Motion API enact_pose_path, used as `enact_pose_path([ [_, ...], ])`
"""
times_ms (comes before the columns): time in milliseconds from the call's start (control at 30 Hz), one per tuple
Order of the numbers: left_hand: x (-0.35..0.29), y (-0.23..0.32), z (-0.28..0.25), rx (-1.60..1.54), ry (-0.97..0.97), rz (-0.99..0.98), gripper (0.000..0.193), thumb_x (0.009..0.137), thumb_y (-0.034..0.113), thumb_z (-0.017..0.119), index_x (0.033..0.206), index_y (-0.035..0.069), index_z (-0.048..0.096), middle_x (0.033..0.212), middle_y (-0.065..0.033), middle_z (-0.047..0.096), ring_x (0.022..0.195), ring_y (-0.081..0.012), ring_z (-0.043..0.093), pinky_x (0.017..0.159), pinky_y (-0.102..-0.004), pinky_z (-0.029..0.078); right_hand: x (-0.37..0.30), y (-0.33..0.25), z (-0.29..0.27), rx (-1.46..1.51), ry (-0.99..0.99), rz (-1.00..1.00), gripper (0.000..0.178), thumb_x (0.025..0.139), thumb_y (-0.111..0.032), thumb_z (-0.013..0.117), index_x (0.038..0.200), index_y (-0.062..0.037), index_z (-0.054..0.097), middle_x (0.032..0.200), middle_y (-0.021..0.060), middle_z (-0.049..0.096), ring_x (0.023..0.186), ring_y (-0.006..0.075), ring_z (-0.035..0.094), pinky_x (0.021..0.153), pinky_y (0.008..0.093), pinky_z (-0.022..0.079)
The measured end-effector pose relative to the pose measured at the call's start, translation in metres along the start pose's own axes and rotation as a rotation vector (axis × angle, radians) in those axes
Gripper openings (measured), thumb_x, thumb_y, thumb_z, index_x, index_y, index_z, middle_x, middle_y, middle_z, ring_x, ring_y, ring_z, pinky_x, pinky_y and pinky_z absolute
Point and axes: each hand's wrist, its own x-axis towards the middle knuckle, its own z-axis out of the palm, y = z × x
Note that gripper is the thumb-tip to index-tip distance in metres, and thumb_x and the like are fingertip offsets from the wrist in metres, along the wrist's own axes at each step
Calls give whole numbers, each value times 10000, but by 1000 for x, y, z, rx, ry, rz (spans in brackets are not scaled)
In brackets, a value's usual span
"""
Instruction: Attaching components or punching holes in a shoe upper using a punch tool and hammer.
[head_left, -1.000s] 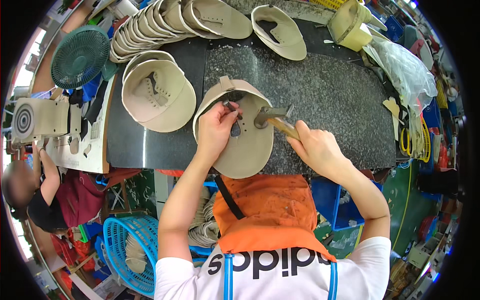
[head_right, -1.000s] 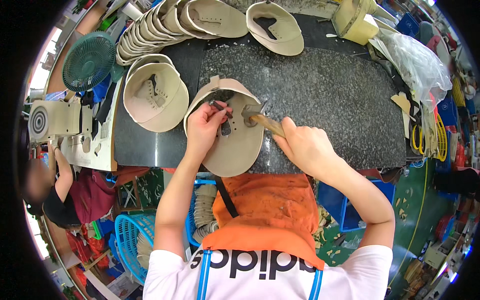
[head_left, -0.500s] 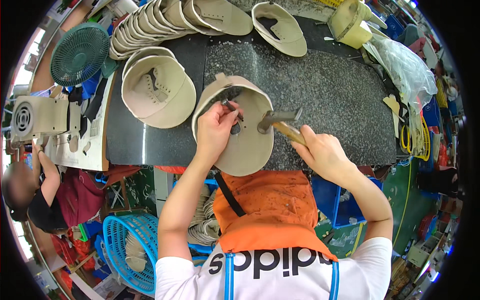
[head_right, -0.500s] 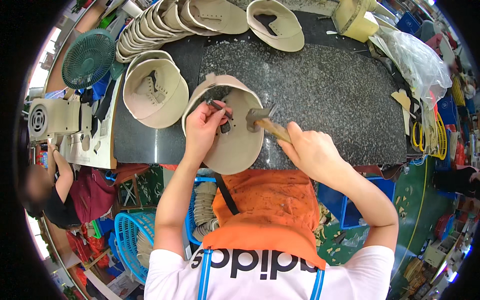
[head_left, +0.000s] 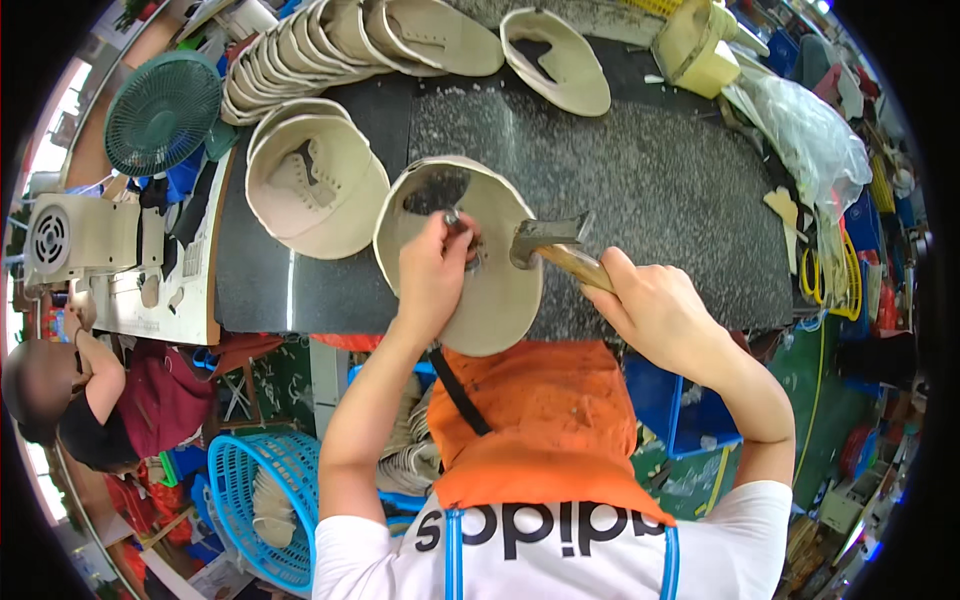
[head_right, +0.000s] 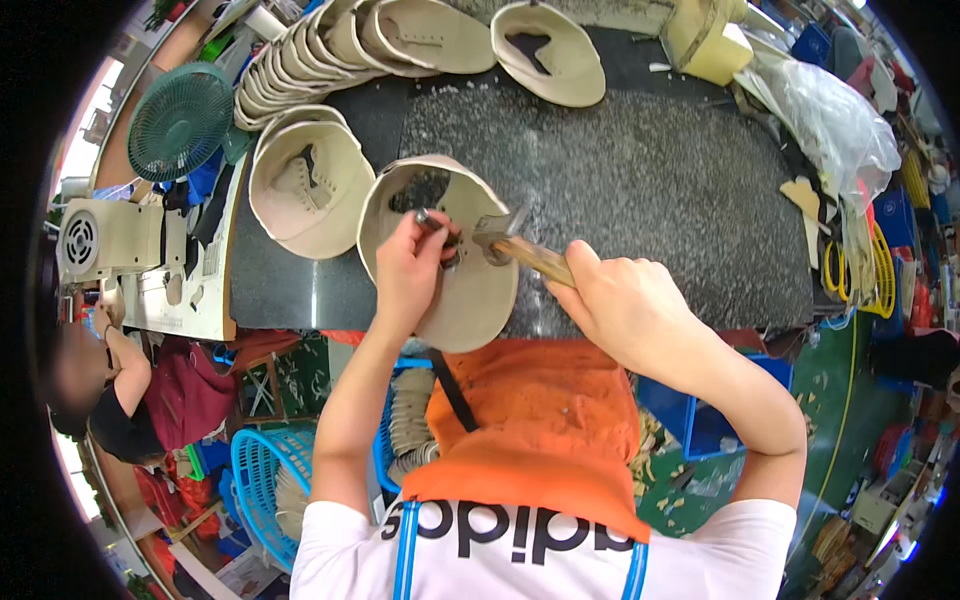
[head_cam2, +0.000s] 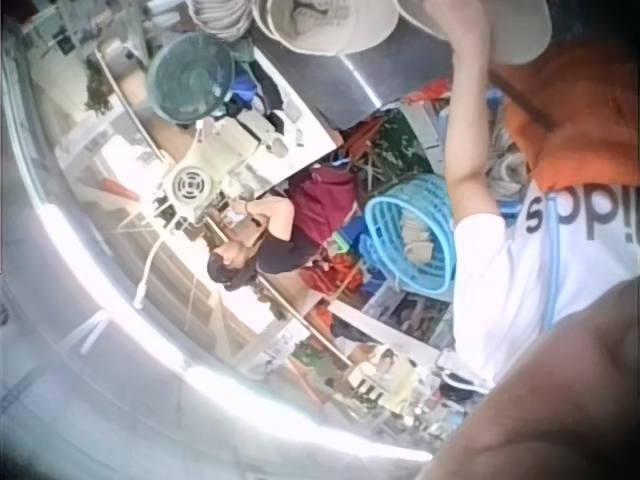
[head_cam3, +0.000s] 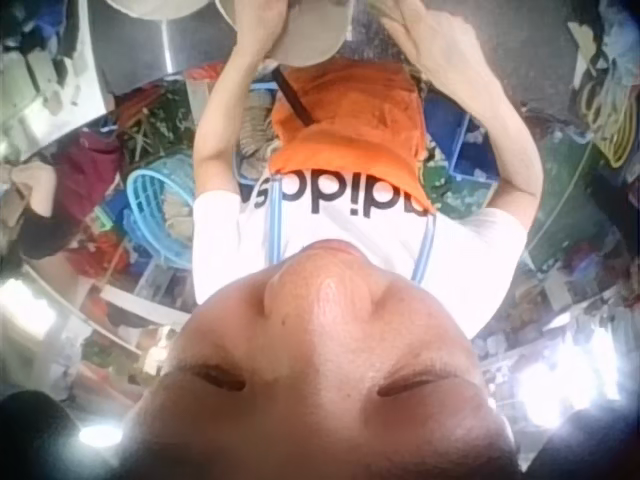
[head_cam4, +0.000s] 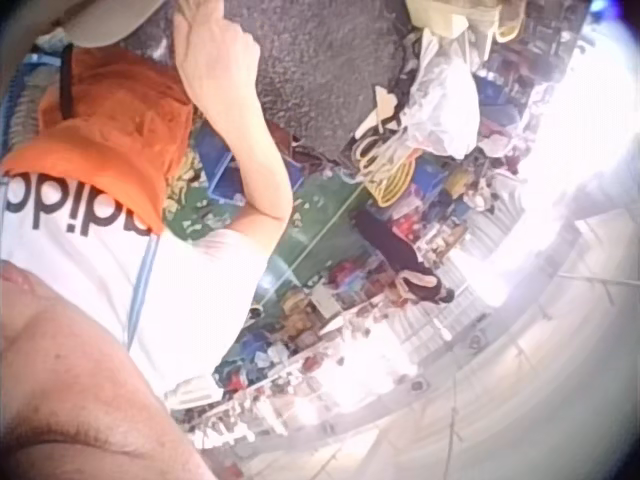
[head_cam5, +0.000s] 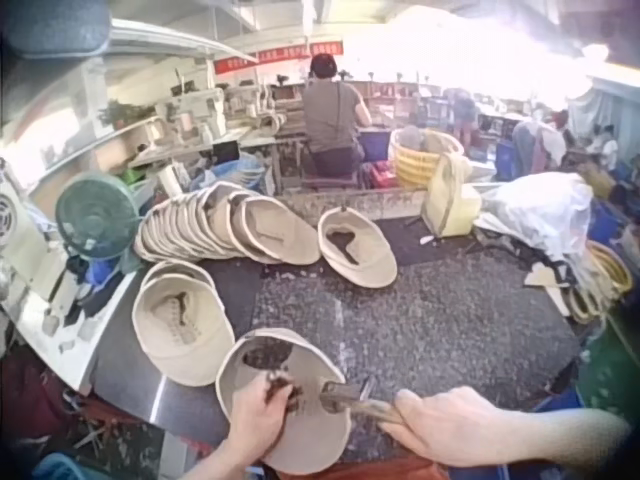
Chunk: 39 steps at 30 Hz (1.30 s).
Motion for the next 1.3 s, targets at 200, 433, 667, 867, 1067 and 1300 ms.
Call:
enact_pose_path([
  [200,-4,3,2,-407,-132,-183,103,885,-14,551,979,-24,591,885,-57,678,799,-93,631,725,-235,511,-10,17,27,58,69,43,276,908,-272,546,873,-22,432,578,183,561,548,398,579,504,493,455],
  [433,-13,3,3,-232,-102,-36,115,862,10,586,974,-4,610,857,-53,691,770,-96,649,676,-258,506,-13,-26,-53,619,476,50,156,869,-145,590,875,-26,488,694,176,560,572,340,559,540,387,452],
  [667,-9,18,-17,53,109,87,110,857,35,605,964,44,629,899,-80,694,792,-172,669,716,-274,514,28,10,-34,88,145,-59,191,898,-201,545,890,-23,476,580,147,558,492,281,598,469,394,477],
  [867,37,25,-70,677,1,393,199,761,54,670,949,14,620,1155,-161,591,1145,-357,494,953,-454,398,158,150,-24,197,805,312,468,830,-466,597,849,1,567,805,205,631,752,370,616,648,436,448],
  [1067,44,24,-133,551,215,104,186,784,53,622,969,43,623,967,-113,631,928,-273,627,803,-334,488,227,227,16,437,730,542,647,645,-490,756,965,45,580,925,229,639,874,344,636,763,391,482],
  [1300,135,-78,-201,939,412,298,163,817,69,593,975,28,588,1057,-135,579,912,-344,593,795,-423,472,221,212,18,593,697,281,376,756,-255,695,961,24,549,835,121,610,750,236,603,689,346,474],
])
